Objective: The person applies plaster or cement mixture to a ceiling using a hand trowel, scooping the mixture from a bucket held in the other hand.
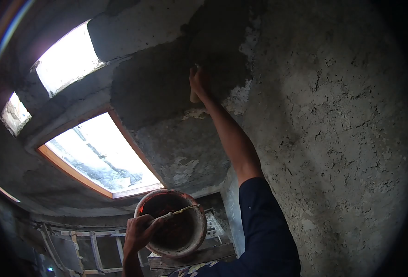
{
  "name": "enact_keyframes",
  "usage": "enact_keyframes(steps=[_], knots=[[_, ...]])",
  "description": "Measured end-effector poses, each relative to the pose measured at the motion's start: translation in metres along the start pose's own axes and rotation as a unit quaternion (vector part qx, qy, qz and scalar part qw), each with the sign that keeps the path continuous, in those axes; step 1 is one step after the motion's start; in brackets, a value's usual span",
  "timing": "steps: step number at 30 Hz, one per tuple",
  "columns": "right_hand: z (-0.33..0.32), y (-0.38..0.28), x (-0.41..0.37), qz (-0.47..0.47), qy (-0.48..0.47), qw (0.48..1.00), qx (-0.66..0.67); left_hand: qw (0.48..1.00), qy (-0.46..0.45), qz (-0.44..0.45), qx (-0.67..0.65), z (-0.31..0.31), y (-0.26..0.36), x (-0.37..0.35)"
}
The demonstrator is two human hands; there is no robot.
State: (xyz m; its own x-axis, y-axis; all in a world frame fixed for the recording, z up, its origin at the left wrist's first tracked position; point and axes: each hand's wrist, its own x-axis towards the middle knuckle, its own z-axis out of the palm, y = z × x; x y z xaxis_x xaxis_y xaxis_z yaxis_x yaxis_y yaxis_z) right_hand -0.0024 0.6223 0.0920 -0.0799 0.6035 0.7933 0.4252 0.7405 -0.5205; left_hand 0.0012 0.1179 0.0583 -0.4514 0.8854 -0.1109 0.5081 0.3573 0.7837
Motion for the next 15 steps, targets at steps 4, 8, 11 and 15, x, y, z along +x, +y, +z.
enact_keyframes(steps=[4,8,11,15], knots=[[0.032,-0.012,-0.009,-0.006,-0.002,0.999,-0.053,1.000,-0.005,-0.011,0.023,0.000,-0.005,0.000],[0.045,-0.014,-0.022,-0.023,-0.014,1.000,-0.015,1.000,-0.005,-0.020,0.019,0.002,-0.006,-0.001],[0.042,-0.020,-0.027,-0.045,-0.005,0.999,-0.002,1.000,-0.002,-0.006,0.016,0.004,-0.006,0.000],[0.037,-0.020,-0.049,-0.032,-0.061,0.997,0.032,1.000,-0.004,0.005,0.014,0.008,-0.005,0.001]])
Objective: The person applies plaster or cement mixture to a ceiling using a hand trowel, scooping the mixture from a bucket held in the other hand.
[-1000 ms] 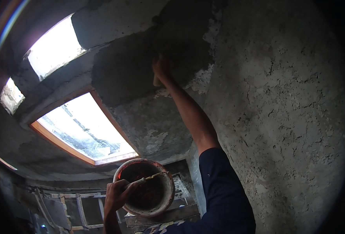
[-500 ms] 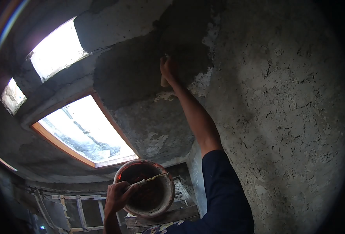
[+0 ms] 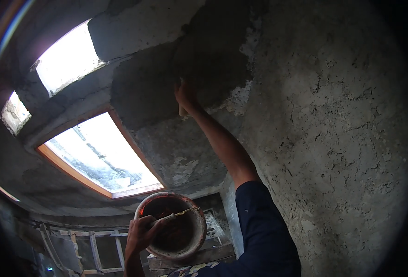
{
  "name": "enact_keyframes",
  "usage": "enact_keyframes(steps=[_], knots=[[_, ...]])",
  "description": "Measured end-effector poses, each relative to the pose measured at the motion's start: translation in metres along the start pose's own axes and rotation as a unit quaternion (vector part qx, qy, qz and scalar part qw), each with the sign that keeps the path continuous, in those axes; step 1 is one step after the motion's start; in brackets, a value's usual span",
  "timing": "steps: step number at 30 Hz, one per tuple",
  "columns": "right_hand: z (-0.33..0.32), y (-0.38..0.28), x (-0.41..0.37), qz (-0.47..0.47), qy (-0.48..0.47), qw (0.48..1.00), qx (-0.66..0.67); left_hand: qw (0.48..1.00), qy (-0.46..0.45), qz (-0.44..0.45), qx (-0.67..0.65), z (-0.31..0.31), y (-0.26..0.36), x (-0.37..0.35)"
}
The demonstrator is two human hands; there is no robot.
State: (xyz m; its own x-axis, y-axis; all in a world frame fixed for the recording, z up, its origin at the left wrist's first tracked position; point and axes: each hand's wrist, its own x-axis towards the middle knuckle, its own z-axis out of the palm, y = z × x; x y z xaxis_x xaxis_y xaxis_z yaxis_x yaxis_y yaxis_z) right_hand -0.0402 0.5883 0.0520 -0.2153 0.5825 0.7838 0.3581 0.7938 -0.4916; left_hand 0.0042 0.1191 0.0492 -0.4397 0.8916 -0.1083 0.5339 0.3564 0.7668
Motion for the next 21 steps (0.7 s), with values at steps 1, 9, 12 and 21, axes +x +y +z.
enact_keyframes(steps=[1,9,12,21], knots=[[0.000,0.000,-0.009,0.000,0.002,1.000,-0.002,1.000,0.005,0.009,-0.005,0.001,0.000,0.000],[-0.020,0.035,-0.048,0.061,-0.039,0.996,-0.042,1.000,-0.015,-0.004,0.003,-0.001,0.008,-0.002],[-0.068,0.057,-0.015,0.081,-0.025,0.995,-0.054,1.000,-0.014,-0.006,-0.005,0.001,0.004,-0.001],[-0.145,0.147,0.065,0.030,-0.009,0.981,-0.192,0.999,-0.022,-0.030,0.009,0.006,0.009,0.005]])
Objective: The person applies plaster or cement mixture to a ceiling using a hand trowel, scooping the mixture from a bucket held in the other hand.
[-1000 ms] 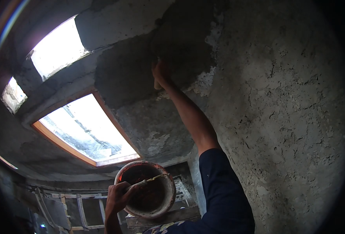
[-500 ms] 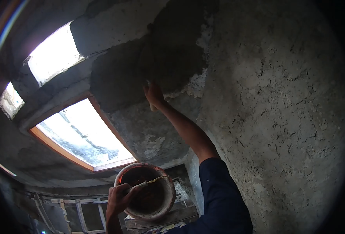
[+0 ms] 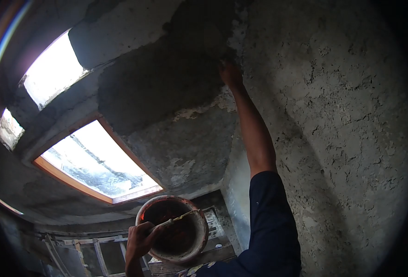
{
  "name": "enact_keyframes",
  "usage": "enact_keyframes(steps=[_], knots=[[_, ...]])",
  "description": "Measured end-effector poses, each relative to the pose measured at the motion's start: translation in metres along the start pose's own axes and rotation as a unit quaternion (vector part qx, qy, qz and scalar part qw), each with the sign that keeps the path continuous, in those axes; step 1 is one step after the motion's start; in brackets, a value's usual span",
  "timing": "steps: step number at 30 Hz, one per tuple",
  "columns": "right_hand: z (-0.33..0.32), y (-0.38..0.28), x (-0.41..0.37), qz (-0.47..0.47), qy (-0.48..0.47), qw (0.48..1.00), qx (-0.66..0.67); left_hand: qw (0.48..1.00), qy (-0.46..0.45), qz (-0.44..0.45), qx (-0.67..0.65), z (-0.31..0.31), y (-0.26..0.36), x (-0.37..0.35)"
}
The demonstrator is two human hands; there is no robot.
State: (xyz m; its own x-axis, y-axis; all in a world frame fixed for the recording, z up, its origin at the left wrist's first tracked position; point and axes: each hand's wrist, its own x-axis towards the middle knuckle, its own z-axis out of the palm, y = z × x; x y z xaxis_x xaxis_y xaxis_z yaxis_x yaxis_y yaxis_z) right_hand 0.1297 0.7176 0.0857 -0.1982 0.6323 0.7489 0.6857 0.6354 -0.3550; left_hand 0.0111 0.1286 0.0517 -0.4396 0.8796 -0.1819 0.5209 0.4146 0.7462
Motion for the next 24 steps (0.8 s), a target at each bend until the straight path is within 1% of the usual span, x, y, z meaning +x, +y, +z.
enact_keyframes(steps=[1,3,4,6,7,9,10,12,13,15,16,18,19,21,22,24], knots=[[0.004,0.007,0.002,0.001,0.001,1.000,0.001,1.000,0.000,-0.008,-0.001,0.001,0.000,0.001],[0.015,0.015,-0.004,-0.030,0.043,0.998,-0.028,1.000,-0.005,-0.015,0.015,0.001,-0.001,0.002],[0.020,0.016,-0.005,-0.030,0.044,0.998,-0.027,0.999,-0.008,-0.020,0.026,0.002,0.000,0.004],[0.028,0.015,-0.016,0.006,0.026,1.000,0.004,1.000,-0.002,-0.021,0.021,0.003,0.002,0.004],[0.025,0.006,-0.022,0.009,0.026,1.000,0.004,1.000,0.004,-0.021,0.014,0.004,0.003,0.004],[0.021,-0.007,-0.030,-0.020,0.095,0.992,0.082,0.999,0.002,-0.018,0.028,0.005,0.000,0.005],[0.023,-0.006,-0.034,-0.018,0.096,0.992,0.081,0.999,0.002,-0.012,0.040,0.005,-0.001,0.005],[0.023,-0.009,-0.038,0.009,0.033,0.998,0.044,0.999,0.002,-0.010,0.040,0.004,0.002,0.004],[0.022,-0.012,-0.043,0.007,0.034,0.999,0.042,0.999,0.003,-0.009,0.039,0.005,0.003,0.004],[0.020,-0.021,-0.063,0.123,-0.004,0.992,0.040,1.000,0.008,-0.002,0.030,0.006,0.003,0.002],[0.009,-0.027,-0.069,0.123,-0.001,0.992,0.039,1.000,0.011,0.006,0.024,0.006,0.002,0.002],[-0.011,-0.033,-0.076,0.161,-0.062,0.983,0.068,1.000,0.006,0.007,0.024,0.006,0.000,0.002],[-0.010,-0.030,-0.074,0.163,-0.060,0.982,0.068,1.000,0.003,0.007,0.023,0.005,-0.001,0.002],[-0.007,-0.022,-0.063,0.070,0.079,0.985,0.138,1.000,0.003,0.006,0.021,0.005,0.002,0.002],[-0.006,-0.017,-0.051,0.071,0.079,0.985,0.138,1.000,0.004,0.003,0.017,0.006,0.004,0.001],[-0.004,-0.010,-0.020,0.017,0.094,0.990,0.105,1.000,0.005,0.008,0.014,0.007,0.004,0.002]])
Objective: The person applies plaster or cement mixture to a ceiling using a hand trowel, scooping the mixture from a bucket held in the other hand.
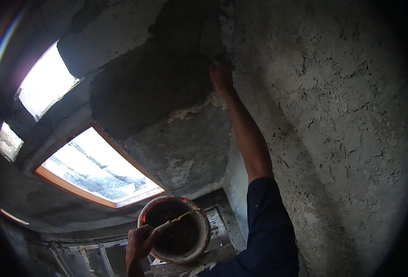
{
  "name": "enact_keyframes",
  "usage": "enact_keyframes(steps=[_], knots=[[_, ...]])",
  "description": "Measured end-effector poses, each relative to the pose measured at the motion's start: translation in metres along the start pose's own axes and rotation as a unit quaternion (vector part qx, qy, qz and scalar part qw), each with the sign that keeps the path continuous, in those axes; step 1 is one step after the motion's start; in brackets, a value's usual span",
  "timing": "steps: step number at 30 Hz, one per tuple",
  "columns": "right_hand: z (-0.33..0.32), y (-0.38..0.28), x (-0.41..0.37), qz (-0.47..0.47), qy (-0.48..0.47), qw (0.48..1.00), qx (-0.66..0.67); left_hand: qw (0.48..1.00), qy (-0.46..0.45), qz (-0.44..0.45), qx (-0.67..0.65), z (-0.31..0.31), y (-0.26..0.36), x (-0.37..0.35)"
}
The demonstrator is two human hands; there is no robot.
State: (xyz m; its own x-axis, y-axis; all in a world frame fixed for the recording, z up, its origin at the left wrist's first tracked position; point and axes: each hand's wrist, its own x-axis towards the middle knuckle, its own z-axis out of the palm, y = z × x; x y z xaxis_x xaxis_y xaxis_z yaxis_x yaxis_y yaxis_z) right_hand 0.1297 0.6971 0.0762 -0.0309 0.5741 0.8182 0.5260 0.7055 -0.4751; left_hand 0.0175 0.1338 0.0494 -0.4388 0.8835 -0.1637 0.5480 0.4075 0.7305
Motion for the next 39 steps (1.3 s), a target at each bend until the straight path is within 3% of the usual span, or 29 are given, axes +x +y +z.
enact_keyframes(steps=[1,3,6,10,13,16,19,21,25,27,31,33,37,39], knots=[[0.002,0.000,0.011,0.001,0.000,1.000,0.001,1.000,0.002,0.005,-0.003,0.000,0.000,0.001],[0.008,-0.001,0.028,0.071,-0.099,0.990,-0.065,1.000,-0.003,-0.001,0.005,0.000,0.004,0.003],[0.021,-0.006,0.017,0.021,-0.047,0.997,-0.063,1.000,-0.009,-0.009,0.006,0.006,0.003,0.005],[0.012,-0.005,-0.011,-0.012,-0.053,0.996,-0.068,1.000,-0.006,-0.003,0.007,0.011,-0.001,0.007],[-0.001,-0.001,-0.035,-0.038,-0.031,0.999,0.002,1.000,-0.015,-0.008,0.011,0.009,0.004,0.006],[-0.007,-0.004,-0.044,-0.009,-0.089,0.996,-0.031,1.000,-0.008,0.002,-0.002,0.010,0.004,0.005],[-0.012,-0.016,-0.026,0.054,-0.022,0.998,0.017,1.000,-0.013,-0.001,0.004,0.008,0.007,0.004],[-0.012,-0.019,0.011,0.214,-0.152,0.964,0.043,1.000,-0.024,-0.011,0.007,0.006,0.010,0.003],[0.021,-0.020,0.019,0.112,-0.080,0.990,-0.023,0.999,-0.025,-0.019,0.011,0.007,0.008,0.002],[0.033,-0.022,0.006,0.041,0.004,0.999,-0.024,0.999,-0.030,-0.023,0.011,0.007,0.008,0.004],[0.027,-0.023,-0.014,0.058,-0.067,0.995,-0.048,0.999,-0.034,-0.024,0.011,0.008,0.004,0.003],[0.014,-0.031,-0.031,0.146,-0.128,0.981,0.008,0.999,-0.034,-0.019,0.015,0.009,0.004,0.003],[-0.014,-0.040,-0.050,0.140,-0.129,0.982,0.004,0.999,-0.031,-0.003,0.020,0.010,0.006,0.002],[-0.027,-0.035,-0.045,0.144,-0.178,0.973,0.032,0.999,-0.032,-0.007,0.020,0.007,0.006,0.000]])
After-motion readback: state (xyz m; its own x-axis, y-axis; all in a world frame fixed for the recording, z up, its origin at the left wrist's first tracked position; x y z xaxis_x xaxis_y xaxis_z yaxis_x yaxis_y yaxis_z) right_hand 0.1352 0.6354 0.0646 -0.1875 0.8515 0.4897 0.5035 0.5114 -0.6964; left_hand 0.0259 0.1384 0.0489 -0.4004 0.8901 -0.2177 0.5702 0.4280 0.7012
